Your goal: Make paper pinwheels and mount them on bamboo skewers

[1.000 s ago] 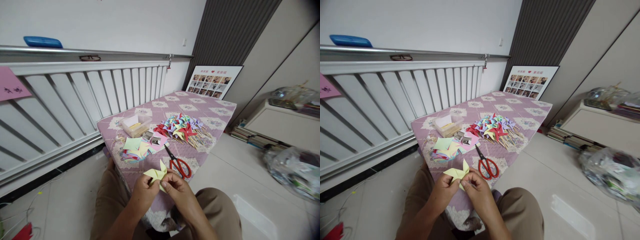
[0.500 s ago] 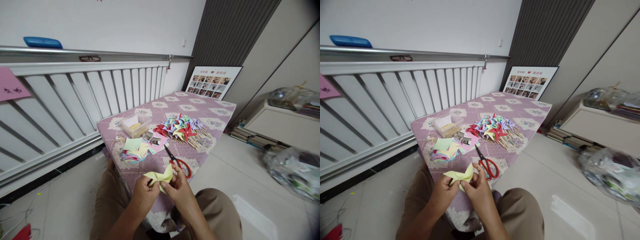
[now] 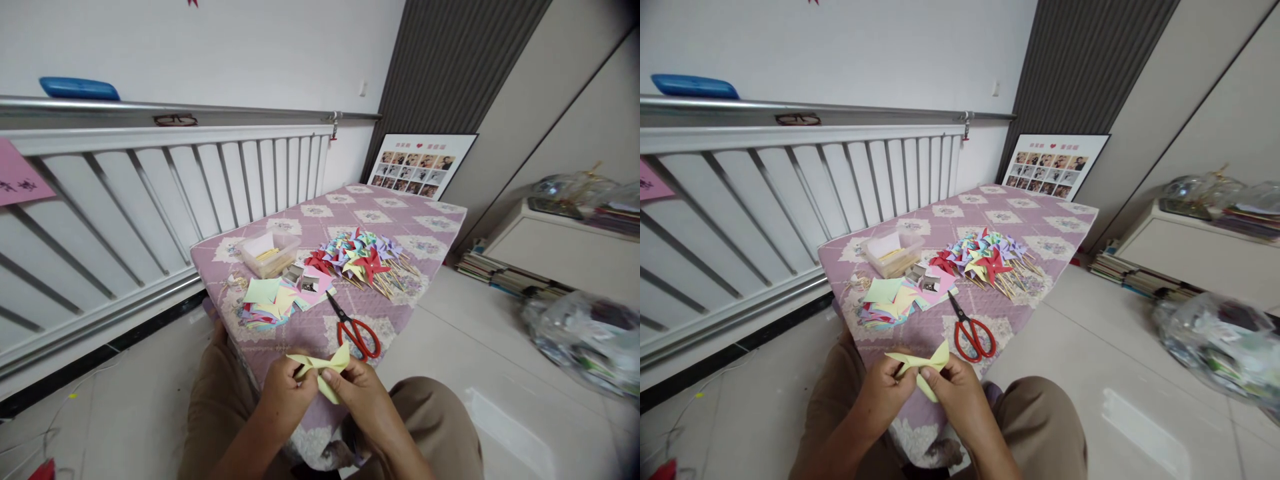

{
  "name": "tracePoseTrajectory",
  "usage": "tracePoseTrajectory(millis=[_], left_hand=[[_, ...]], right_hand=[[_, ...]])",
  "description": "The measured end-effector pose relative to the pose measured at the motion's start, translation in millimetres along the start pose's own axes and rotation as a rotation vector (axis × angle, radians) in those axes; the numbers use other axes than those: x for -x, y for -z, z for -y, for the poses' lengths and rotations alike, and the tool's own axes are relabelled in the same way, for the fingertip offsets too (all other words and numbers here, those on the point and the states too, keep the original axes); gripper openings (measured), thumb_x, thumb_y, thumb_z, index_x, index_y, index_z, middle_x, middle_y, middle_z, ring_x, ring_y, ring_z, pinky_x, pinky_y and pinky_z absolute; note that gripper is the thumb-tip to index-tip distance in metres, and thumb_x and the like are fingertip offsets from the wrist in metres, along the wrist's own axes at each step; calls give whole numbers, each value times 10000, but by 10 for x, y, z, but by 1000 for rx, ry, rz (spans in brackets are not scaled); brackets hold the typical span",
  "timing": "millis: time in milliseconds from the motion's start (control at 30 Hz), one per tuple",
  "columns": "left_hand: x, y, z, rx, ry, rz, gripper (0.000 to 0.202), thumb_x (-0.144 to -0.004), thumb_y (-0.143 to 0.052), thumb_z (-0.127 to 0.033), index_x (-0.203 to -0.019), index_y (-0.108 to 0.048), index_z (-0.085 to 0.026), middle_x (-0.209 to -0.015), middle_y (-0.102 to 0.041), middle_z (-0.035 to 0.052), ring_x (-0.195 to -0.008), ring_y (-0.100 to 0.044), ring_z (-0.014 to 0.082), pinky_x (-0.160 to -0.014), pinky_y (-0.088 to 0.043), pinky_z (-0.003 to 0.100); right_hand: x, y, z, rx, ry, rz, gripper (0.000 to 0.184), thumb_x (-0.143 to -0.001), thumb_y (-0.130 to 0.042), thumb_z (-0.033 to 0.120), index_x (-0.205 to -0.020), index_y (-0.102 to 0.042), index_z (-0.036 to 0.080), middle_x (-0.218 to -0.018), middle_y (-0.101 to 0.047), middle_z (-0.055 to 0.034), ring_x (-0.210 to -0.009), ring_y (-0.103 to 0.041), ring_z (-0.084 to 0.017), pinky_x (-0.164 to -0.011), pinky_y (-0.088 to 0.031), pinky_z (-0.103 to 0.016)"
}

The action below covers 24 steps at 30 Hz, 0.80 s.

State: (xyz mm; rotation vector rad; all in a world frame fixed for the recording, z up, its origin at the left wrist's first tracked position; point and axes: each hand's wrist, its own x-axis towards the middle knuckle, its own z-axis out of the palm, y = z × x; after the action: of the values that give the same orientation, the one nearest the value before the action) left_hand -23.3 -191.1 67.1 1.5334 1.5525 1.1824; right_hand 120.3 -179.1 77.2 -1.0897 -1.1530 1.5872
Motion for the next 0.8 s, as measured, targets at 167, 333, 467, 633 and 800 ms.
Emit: tracePoseTrajectory(millis=[167,333,467,633,800], left_hand=[[31,10,2,-37,-10,10,173,-732,-504,-167,-722,-676,-157,-712,-703,36,-682,-636,168,-652,-460,240],[56,28,-4,-28,66,47,161,-714,-538,-196,-738,-693,-161,-724,-727,54,-703,-666,200,-658,-483,258],[74,38,11,15,108,74,135,-698,-549,-237,-702,-666,-169,-674,-715,51,-680,-664,203,-640,-498,258],[95,-1,29,-17,36,13,195,-698,-523,-246,-766,-696,-187,-743,-744,57,-710,-673,200,-666,-492,260],[93,-68,82,-22,13,-50,157,-664,-556,-234,-721,-699,-204,-693,-736,52,-675,-670,207,-644,-482,267]], right_hand=[[2,11,8,-59,-28,56,360,-641,-819,477,-826,-761,174,-704,-712,7,-614,-545,-120,-614,-420,-232],[-15,23,-59,-151,-31,145,335,-660,-816,458,-828,-756,174,-730,-729,-2,-616,-566,-113,-619,-417,-224],[-13,26,-113,-184,-65,150,387,-616,-839,471,-839,-761,164,-751,-731,-10,-609,-568,-112,-614,-419,-222],[-16,23,-107,-186,-23,161,409,-590,-844,505,-817,-763,174,-699,-715,10,-574,-545,-97,-601,-412,-212],[-28,35,-110,-178,23,209,424,-609,-818,538,-821,-755,177,-719,-722,-11,-652,-606,-148,-648,-437,-253]])
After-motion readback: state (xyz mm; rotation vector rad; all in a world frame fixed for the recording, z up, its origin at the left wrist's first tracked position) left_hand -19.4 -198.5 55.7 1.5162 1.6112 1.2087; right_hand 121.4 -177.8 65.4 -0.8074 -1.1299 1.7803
